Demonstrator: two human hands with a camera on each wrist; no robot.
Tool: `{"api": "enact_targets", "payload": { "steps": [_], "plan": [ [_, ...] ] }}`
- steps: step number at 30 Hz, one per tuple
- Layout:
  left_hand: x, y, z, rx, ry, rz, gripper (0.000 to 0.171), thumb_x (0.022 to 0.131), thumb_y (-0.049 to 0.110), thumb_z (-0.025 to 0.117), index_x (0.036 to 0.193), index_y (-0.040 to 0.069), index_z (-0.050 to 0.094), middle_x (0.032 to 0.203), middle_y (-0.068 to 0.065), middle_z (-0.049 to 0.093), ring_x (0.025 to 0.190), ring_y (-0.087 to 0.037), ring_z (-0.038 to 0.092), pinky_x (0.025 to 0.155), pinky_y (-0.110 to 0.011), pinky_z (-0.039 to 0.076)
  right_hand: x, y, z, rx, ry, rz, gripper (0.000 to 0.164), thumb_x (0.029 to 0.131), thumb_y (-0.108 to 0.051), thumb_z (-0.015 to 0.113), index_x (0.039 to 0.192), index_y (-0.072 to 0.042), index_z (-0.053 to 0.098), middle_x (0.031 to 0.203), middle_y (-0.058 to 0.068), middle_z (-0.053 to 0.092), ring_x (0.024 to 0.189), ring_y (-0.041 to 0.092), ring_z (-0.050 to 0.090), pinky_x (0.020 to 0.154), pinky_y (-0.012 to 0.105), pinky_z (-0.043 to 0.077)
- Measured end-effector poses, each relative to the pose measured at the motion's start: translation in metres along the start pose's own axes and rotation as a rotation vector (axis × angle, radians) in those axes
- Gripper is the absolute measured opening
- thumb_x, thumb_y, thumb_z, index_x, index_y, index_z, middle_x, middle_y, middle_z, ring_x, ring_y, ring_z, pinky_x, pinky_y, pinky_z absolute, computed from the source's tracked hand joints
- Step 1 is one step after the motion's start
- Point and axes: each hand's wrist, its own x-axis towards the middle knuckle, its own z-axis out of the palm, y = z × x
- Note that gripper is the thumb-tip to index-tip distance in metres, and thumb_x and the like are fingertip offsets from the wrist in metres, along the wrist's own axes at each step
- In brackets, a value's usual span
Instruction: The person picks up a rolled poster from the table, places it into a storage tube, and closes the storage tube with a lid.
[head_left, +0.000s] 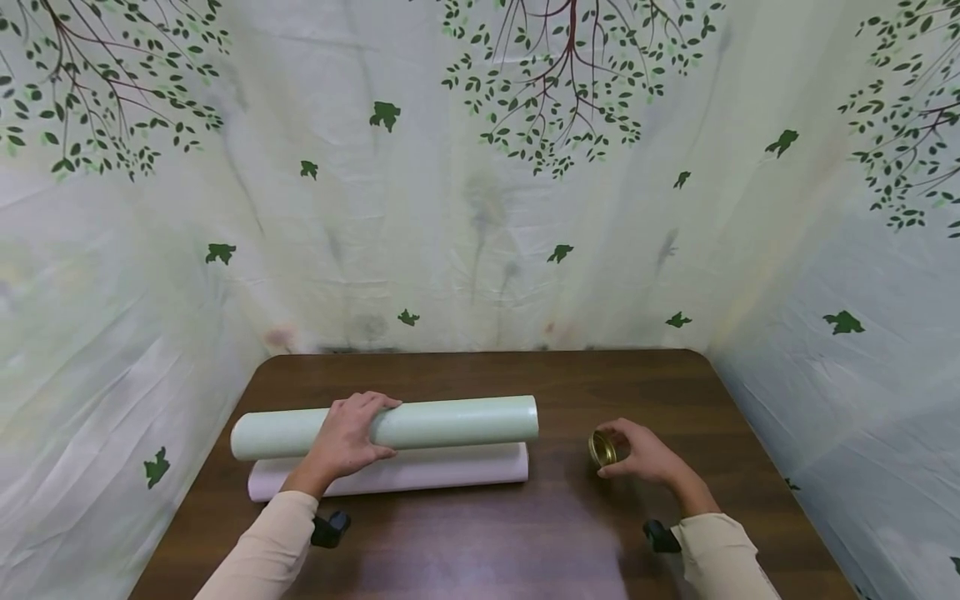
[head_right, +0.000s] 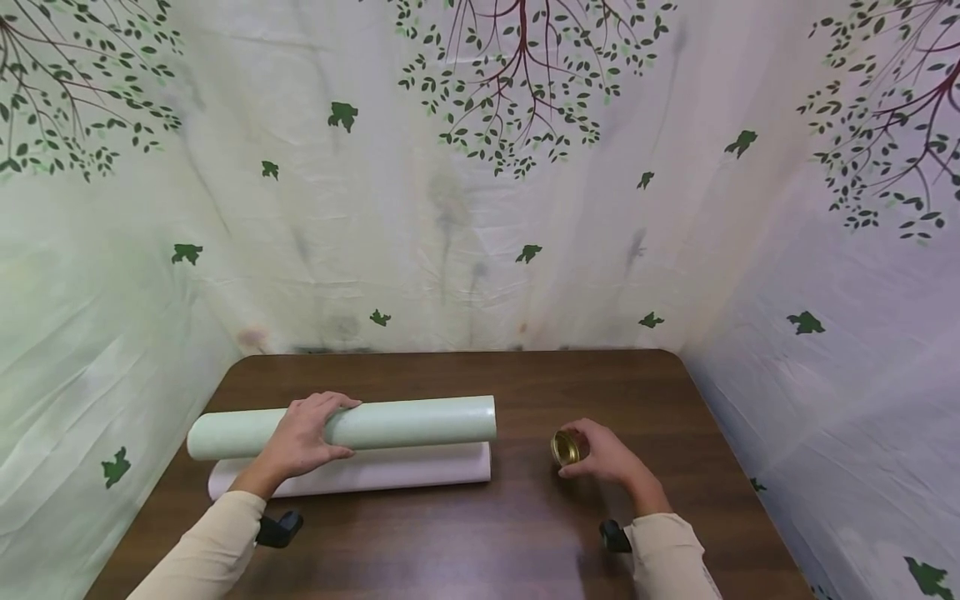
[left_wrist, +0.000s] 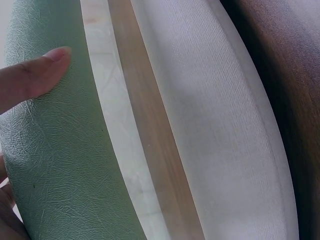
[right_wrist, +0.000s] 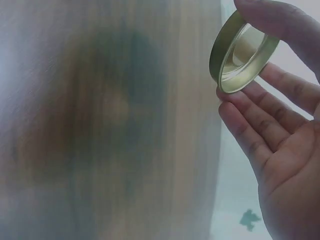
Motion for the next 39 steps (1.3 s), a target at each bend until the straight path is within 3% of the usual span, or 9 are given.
{"api": "enact_targets", "payload": {
  "steps": [8,15,22,39],
  "plan": [
    [-0.001,0.002,0.002,-0.005,0.004,0.010,0.066,0.059,0.021,0.092,0.117,0.011,0.065,0.114,-0.007,0.064,0.106,-0.032,0.058,0.090,-0.056,0.039,0.008,-0.011,-0.002,0.014,-0.003,0.013,0.066,0.072,-0.028,0.085,0.127,-0.004,0.056,0.119,0.010,0.059,0.106,0.034,0.057,0.087,0.054,0.047],
    [-0.001,0.003,0.002,-0.007,0.005,0.007,0.065,0.059,0.021,0.092,0.117,0.011,0.065,0.113,-0.007,0.064,0.106,-0.033,0.058,0.090,-0.056,0.039,0.015,-0.020,-0.002,0.049,0.002,-0.040,0.067,0.073,-0.029,0.085,0.127,0.000,0.056,0.117,0.014,0.060,0.101,0.033,0.059,0.085,0.054,0.049],
    [-0.002,0.004,0.002,-0.011,-0.001,0.002,0.066,0.059,0.020,0.092,0.117,0.011,0.064,0.114,-0.008,0.064,0.106,-0.032,0.057,0.091,-0.056,0.038,0.019,-0.028,-0.002,0.082,0.028,-0.071,0.066,0.073,-0.030,0.085,0.125,-0.001,0.057,0.110,0.007,0.062,0.101,0.027,0.059,0.089,0.053,0.047],
    [-0.001,0.004,0.002,-0.019,0.005,0.011,0.065,0.058,0.019,0.092,0.117,0.011,0.065,0.113,-0.007,0.064,0.106,-0.032,0.057,0.090,-0.056,0.038,0.030,-0.041,0.011,0.317,0.072,-0.111,0.059,0.079,-0.004,0.077,0.130,0.009,0.051,0.109,0.021,0.062,0.098,0.036,0.059,0.087,0.060,0.045]
  ]
}}
